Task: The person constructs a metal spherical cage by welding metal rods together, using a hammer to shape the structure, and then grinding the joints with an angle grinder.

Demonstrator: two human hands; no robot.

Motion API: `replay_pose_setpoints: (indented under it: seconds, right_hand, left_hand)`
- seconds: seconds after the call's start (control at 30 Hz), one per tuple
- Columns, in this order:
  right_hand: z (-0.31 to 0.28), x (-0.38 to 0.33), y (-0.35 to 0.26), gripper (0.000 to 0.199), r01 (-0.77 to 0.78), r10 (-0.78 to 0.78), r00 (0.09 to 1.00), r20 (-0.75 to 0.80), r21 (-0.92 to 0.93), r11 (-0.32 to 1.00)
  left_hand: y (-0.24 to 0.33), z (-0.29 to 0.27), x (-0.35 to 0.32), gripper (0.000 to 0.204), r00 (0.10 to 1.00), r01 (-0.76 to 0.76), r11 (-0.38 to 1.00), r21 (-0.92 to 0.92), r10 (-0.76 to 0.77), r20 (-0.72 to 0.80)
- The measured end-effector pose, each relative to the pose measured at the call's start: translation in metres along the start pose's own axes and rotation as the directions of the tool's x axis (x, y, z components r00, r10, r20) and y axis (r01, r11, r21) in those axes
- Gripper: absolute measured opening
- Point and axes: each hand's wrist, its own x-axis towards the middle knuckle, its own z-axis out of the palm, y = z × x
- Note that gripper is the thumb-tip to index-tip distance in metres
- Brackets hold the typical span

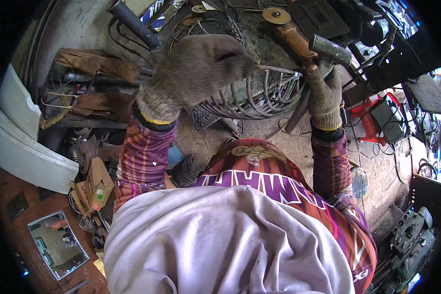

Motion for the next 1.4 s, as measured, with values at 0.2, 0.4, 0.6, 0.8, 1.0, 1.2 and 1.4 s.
replay_pose_setpoints:
  seconds: [0.2,0.4,0.6,0.8,1.0,1.2,1.4]
  right_hand:
    - [0.006,-0.004,0.006,0.039,0.009,-0.007,1.0,-0.028,0.068,0.998]
    - [0.0,-0.007,0.011,0.041,-0.061,0.062,0.998,-0.005,0.065,0.996]
    - [-0.004,-0.006,0.019,0.043,-0.088,0.09,0.994,-0.063,0.035,0.995]
    - [-0.004,-0.004,0.027,0.04,-0.071,0.072,0.997,-0.022,0.062,0.996]
    - [-0.011,-0.001,0.042,0.034,-0.13,0.142,0.989,-0.029,0.253,0.959]
    - [-0.02,0.002,0.057,0.032,-0.238,0.275,0.961,-0.002,0.5,0.833]
    - [-0.026,0.0,0.061,0.034,-0.268,0.275,0.959,0.062,0.504,0.821]
  left_hand:
    - [-0.013,0.004,0.005,0.024,0.989,0.092,0.945,-0.314,-0.05,0.139]
    - [-0.018,-0.004,-0.003,0.027,0.989,0.083,0.934,-0.347,-0.035,0.141]
    - [-0.029,-0.011,-0.017,0.026,0.984,0.153,0.848,-0.508,-0.083,0.159]
    - [-0.04,-0.006,-0.021,0.035,0.989,0.09,0.814,-0.573,-0.007,0.145]
    - [-0.019,-0.018,-0.026,0.043,0.992,0.111,0.857,-0.502,-0.127,0.004]
    - [-0.031,-0.018,-0.043,0.038,0.975,0.224,0.861,-0.456,-0.199,0.102]
    - [-0.023,-0.016,-0.043,0.037,0.953,0.3,0.786,-0.541,-0.274,0.13]
